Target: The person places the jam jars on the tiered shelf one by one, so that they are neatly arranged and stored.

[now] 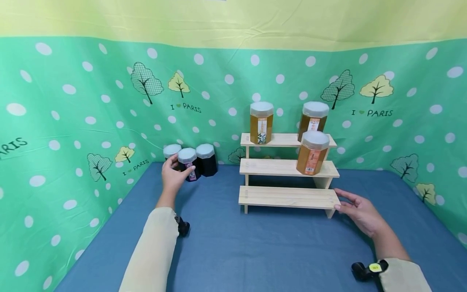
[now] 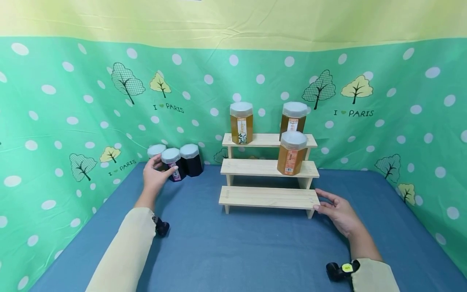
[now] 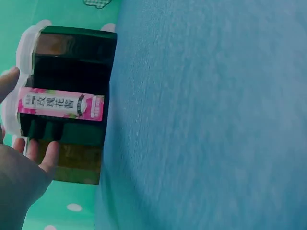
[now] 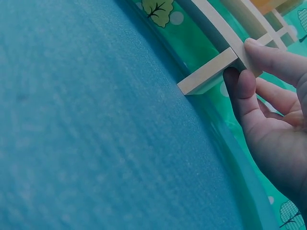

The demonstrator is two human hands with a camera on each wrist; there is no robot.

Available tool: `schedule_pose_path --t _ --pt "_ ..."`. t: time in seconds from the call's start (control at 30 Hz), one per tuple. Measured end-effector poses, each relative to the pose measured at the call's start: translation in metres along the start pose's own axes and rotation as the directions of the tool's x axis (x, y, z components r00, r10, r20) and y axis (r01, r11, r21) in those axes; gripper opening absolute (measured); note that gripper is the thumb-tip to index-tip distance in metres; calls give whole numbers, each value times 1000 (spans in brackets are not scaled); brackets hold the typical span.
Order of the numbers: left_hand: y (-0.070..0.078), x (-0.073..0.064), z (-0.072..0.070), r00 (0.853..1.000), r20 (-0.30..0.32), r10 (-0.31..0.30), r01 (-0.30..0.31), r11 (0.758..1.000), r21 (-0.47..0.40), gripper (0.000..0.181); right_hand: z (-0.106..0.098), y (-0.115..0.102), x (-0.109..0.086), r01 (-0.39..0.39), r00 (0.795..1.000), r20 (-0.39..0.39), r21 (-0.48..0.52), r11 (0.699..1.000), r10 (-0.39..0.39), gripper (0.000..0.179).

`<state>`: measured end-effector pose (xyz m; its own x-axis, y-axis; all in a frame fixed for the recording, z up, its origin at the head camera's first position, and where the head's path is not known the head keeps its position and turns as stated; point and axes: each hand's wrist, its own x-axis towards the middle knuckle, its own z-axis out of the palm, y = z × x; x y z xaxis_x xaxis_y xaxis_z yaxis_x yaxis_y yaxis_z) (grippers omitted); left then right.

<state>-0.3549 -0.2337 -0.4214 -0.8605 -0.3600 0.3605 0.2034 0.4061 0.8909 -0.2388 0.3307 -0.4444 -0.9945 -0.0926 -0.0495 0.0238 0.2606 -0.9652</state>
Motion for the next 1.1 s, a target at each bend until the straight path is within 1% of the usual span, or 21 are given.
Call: schedule_pose_path --t 0.17,0.33,0.43,0.6,0.7,0.8,1.1 --pt "-1 2 7 998 -58 30 -30 1000 3 72 0 1 0 -9 1000 -10 -12 1000 9 77" --pt "-1 3 11 992 -120 46 -43 999 29 69 0 1 0 -15 1000 -8 -5 1000 15 78" --pt "-1 4 11 988 -142 52 -44 997 59 65 0 2 0 -16 1000 -5 -6 1000 16 77" --pt "-2 6 10 984 -161 74 -60 994 89 62 1 1 -1 -13 1000 -7 -13 1000 13 77" --pt "-2 5 7 984 -159 84 -70 993 95 62 2 0 -1 -16 1000 -7 -10 1000 16 77" --pt "-3 5 3 986 -142 91 -79 993 92 62 3 0 -1 -19 1000 -4 -8 1000 19 78" --pt "-6 2 -10 996 -34 83 -81 994 69 61 1 0 -1 -19 1000 -9 -27 999 19 77"
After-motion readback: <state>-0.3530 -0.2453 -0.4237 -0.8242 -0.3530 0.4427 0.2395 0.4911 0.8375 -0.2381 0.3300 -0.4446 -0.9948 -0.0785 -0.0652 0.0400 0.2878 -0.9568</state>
